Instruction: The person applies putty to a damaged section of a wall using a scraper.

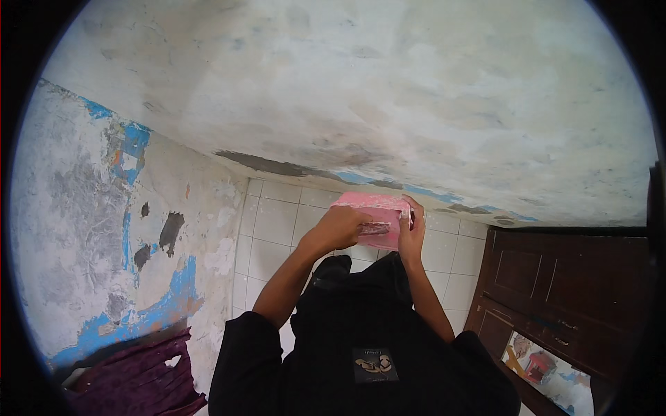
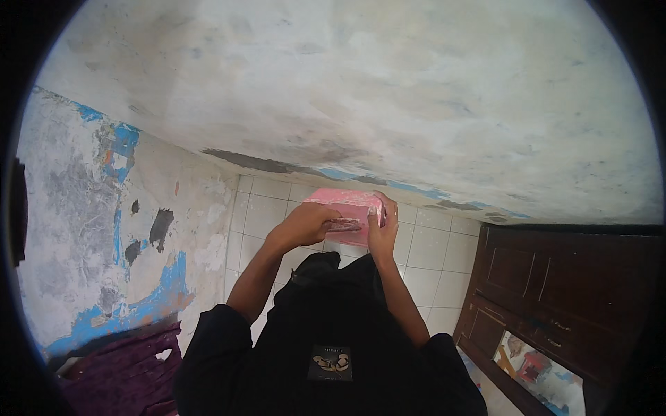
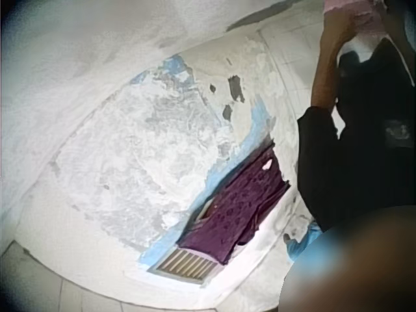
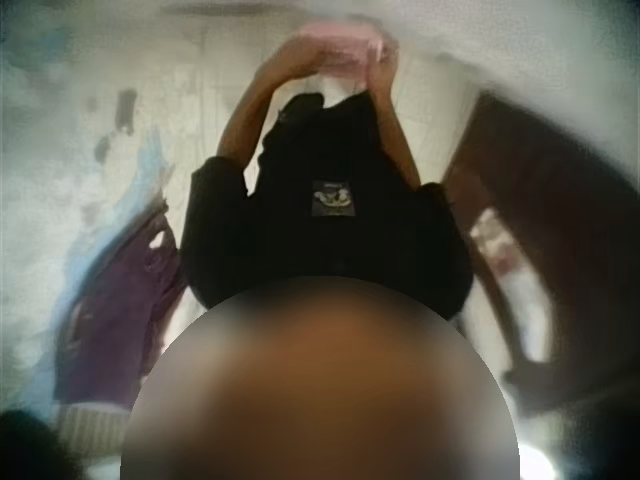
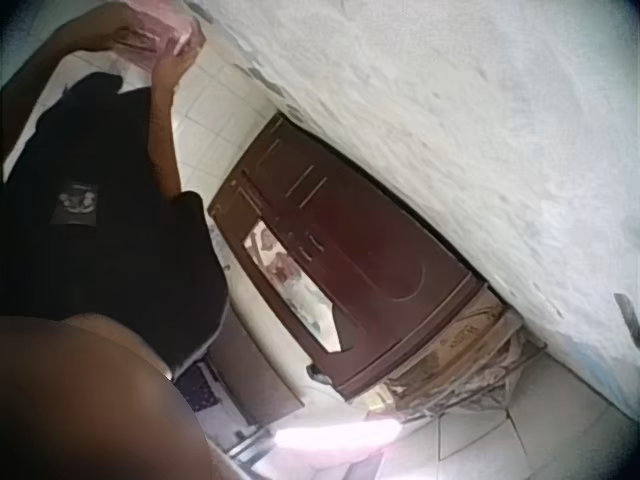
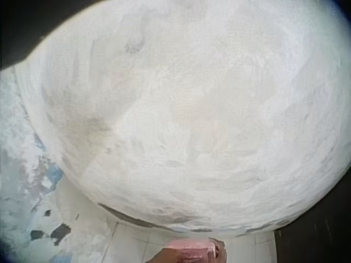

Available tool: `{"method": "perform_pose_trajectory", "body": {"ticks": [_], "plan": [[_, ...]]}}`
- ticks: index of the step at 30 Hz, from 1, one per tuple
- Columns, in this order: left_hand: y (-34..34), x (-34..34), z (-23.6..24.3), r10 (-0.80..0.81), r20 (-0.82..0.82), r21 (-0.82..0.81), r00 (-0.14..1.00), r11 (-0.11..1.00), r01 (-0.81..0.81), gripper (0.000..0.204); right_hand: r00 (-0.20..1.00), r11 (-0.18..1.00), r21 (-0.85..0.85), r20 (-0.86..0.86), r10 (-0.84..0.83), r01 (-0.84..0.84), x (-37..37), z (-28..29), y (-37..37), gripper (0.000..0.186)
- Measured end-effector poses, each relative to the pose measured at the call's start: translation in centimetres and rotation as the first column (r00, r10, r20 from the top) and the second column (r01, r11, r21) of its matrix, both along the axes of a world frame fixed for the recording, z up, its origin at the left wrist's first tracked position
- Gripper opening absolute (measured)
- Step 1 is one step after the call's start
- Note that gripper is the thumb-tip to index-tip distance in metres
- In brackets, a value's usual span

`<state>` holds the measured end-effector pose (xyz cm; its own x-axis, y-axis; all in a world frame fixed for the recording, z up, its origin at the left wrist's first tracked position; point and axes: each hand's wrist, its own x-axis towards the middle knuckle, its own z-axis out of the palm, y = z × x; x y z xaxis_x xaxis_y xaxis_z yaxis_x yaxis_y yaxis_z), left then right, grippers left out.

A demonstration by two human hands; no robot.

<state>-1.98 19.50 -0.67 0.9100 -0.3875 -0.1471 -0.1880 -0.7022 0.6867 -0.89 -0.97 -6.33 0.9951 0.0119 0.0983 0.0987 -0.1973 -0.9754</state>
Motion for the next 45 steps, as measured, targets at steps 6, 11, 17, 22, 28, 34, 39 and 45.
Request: {"method": "perform_pose_trajectory", "body": {"ticks": [6,11,17,22,28,34,39,45], "plan": [[-0.6,0.7,-1.6,-0.068,0.137,-0.171,0.988,0.981,0.091,0.019,0.997,0.999,-0.036,-0.067,-0.037,0.035,1.2,0.4,-2.3,0.035],[-1.3,0.2,-0.4,0.135,-0.233,-0.396,0.963,0.891,-0.221,0.020,0.996,0.985,-0.147,0.030,-0.085,0.088,2.8,0.0,-4.8,0.035],[-4.5,-1.8,-3.7,0.452,-0.505,-0.702,0.736,0.281,-0.654,0.020,0.986,0.962,-0.216,0.020,-0.166,0.166,4.1,-0.9,-9.8,0.035],[-8.4,-0.1,-8.1,0.637,-0.630,-0.702,0.444,-0.224,-0.676,0.022,0.984,0.930,-0.321,0.084,-0.158,0.177,4.8,-2.3,-13.0,0.036],[-12.3,4.0,-10.7,0.902,-0.405,-0.731,0.150,-0.221,-0.646,0.021,0.994,0.924,-0.369,0.005,-0.109,0.103,5.2,-4.1,-15.7,0.037],[-16.3,8.1,-10.7,0.974,-0.219,-0.761,-0.052,-0.204,-0.615,0.027,0.998,0.908,-0.415,0.021,-0.060,0.063,4.9,-5.1,-18.4,0.037],[-19.5,10.9,-9.0,0.975,-0.141,-0.730,-0.172,-0.220,-0.648,0.044,0.998,0.892,-0.450,-0.029,-0.055,0.037,4.3,-6.2,-21.7,0.037],[-22.0,15.9,-10.1,0.986,-0.112,-0.727,-0.122,-0.165,-0.667,0.059,0.998,0.860,-0.509,-0.009,-0.056,0.044,3.8,-7.4,-25.9,0.039]]}}
